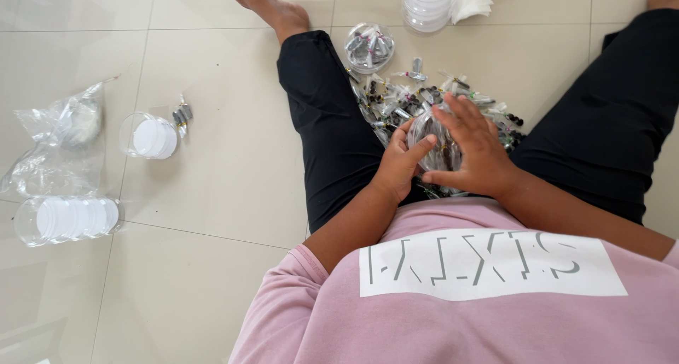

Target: Sorting and placing small individually wrapped items into clear plastic containers while sitting on the floor.

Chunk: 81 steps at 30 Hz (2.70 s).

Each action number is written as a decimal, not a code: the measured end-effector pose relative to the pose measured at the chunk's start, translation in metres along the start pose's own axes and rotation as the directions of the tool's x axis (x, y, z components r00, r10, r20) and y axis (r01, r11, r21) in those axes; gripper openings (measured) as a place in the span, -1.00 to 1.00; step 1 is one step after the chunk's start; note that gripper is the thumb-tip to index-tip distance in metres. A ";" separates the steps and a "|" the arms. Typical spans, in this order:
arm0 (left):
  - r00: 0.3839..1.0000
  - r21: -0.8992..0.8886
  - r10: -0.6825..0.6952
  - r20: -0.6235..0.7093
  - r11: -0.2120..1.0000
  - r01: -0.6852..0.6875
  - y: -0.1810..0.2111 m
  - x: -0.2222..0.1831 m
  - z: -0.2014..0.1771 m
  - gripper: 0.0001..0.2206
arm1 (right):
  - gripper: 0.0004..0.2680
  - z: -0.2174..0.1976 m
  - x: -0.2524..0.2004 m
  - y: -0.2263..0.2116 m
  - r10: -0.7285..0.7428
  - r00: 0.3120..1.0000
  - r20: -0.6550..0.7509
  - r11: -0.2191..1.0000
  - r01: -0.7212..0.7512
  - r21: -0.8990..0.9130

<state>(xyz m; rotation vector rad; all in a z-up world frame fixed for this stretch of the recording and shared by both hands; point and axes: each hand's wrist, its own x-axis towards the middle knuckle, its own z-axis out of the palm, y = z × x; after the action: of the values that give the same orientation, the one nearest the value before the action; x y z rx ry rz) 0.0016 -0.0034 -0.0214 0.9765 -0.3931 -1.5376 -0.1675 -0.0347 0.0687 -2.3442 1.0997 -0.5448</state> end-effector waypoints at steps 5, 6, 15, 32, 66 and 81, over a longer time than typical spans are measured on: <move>0.999 -0.031 0.035 0.039 0.999 -0.034 0.013 -0.011 0.007 -0.31 | -0.24 0.000 0.002 0.025 0.120 0.983 -0.141 0.918 -0.056 0.394; 0.995 -0.031 0.060 0.085 0.998 -0.058 0.014 -0.011 0.010 -0.30 | -0.26 0.003 0.001 0.033 0.239 0.963 -0.123 0.848 -0.145 0.510; 0.981 -0.107 0.025 0.194 0.994 -0.005 0.003 -0.009 0.005 -0.41 | -0.71 0.027 -0.005 0.084 0.446 0.881 0.155 0.165 -0.251 0.954; 0.992 -0.047 -0.050 -0.115 0.998 0.044 0.014 0.018 0.004 -0.29 | -0.55 -0.012 0.008 0.065 0.507 0.795 0.334 0.268 -0.513 0.815; 0.926 0.057 -0.358 0.124 0.934 0.353 -0.028 0.054 -0.033 -0.59 | -0.54 -0.013 0.034 0.097 0.223 0.972 -0.072 0.853 -0.159 0.496; 0.990 0.007 -0.113 0.088 0.994 0.113 -0.015 -0.006 -0.009 -0.57 | -0.37 -0.006 0.007 0.035 -0.376 0.926 -0.039 0.899 0.354 -0.258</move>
<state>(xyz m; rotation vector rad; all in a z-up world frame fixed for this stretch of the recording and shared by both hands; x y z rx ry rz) -0.0015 0.0077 -0.0354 0.9482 -0.4076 -1.6872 -0.1877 -0.0612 0.0543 -2.7962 0.7998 -0.6833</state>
